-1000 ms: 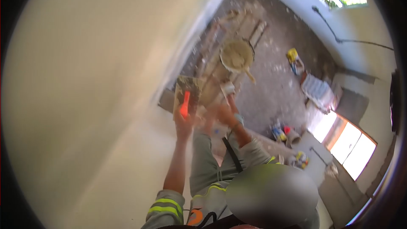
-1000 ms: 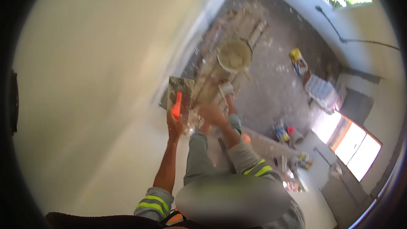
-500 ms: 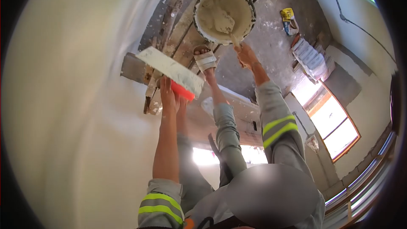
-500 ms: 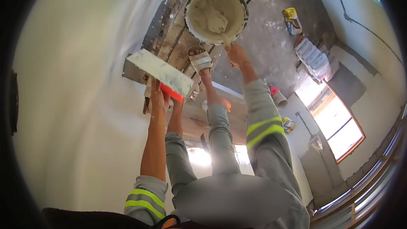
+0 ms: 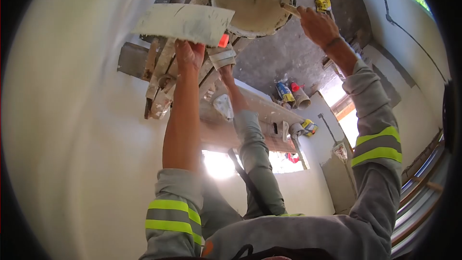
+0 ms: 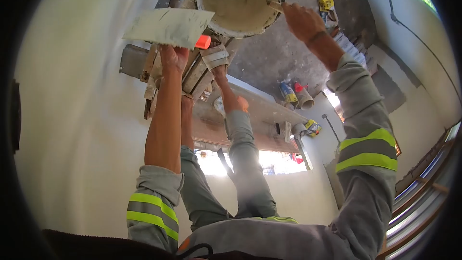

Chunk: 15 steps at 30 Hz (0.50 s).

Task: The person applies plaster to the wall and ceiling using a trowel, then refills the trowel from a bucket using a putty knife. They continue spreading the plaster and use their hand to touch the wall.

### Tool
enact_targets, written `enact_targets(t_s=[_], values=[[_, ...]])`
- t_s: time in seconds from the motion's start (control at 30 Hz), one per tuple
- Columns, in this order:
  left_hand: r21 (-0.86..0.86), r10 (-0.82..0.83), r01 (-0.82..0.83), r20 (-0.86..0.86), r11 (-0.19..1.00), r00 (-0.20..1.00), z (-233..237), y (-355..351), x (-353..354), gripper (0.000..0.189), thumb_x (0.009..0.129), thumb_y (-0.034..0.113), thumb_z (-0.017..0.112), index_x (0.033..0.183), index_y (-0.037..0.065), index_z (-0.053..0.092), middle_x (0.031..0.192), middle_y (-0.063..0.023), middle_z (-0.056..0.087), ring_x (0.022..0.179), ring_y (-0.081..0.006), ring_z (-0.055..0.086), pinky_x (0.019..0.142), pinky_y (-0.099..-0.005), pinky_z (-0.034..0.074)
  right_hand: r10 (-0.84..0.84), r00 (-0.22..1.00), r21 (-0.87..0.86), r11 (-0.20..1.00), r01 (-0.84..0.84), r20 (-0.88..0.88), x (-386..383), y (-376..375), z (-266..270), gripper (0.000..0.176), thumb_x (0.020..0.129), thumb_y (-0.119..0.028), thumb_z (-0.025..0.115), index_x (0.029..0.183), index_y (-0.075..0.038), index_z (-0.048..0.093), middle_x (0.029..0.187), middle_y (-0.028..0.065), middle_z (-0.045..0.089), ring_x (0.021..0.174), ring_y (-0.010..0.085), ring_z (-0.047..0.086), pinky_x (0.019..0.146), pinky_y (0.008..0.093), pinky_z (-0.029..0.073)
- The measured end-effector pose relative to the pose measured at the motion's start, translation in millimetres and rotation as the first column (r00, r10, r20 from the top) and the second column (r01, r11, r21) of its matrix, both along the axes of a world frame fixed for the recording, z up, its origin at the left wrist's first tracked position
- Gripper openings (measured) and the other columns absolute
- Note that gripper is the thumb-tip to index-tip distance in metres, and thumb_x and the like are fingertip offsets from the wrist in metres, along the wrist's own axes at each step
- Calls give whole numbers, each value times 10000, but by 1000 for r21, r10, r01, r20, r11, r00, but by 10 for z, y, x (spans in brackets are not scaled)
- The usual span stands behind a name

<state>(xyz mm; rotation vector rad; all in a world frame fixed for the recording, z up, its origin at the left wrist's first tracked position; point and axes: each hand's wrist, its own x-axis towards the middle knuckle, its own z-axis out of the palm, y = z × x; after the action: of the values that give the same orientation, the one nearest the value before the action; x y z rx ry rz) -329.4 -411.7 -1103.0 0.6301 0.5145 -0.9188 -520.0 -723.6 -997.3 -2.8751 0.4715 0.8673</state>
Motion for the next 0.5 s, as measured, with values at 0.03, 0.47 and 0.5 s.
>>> enact_targets(t_s=[0.03, 0.47, 0.5], values=[[-25, -18, 16, -61, 1000, 998, -161, -60, 4, 303, 885, 132, 669, 1161, 34, 589, 1144, -54, 635, 1065, -199, 615, 941, -346, 529, 28, 1000, 32, 999, -28, -9, -31, -95, -17, 165, 912, -154, 545, 1049, -62, 530, 820, 150, 639, 737, 358, 681, 650, 446, 553], [149, -86, 88, -18, 985, 996, -369, -527, 43, 207, 946, 35, 565, 1152, 35, 574, 1117, -55, 639, 1034, -165, 616, 919, -314, 545, -342, 907, 444, 792, 419, -245, 230, 460, 74, 218, 935, -194, 586, 960, 20, 549, 654, 226, 585, 654, 416, 618, 595, 475, 482], [112, -115, 115, -10, 987, 993, -451, -467, 12, 241, 945, 88, 596, 1179, 41, 563, 1131, -46, 637, 1046, -151, 614, 898, -298, 553, -448, 837, 465, 695, 548, -315, 211, 500, -42, 268, 965, -221, 548, 883, 33, 557, 600, 166, 557, 516, 309, 590, 481, 411, 463]])
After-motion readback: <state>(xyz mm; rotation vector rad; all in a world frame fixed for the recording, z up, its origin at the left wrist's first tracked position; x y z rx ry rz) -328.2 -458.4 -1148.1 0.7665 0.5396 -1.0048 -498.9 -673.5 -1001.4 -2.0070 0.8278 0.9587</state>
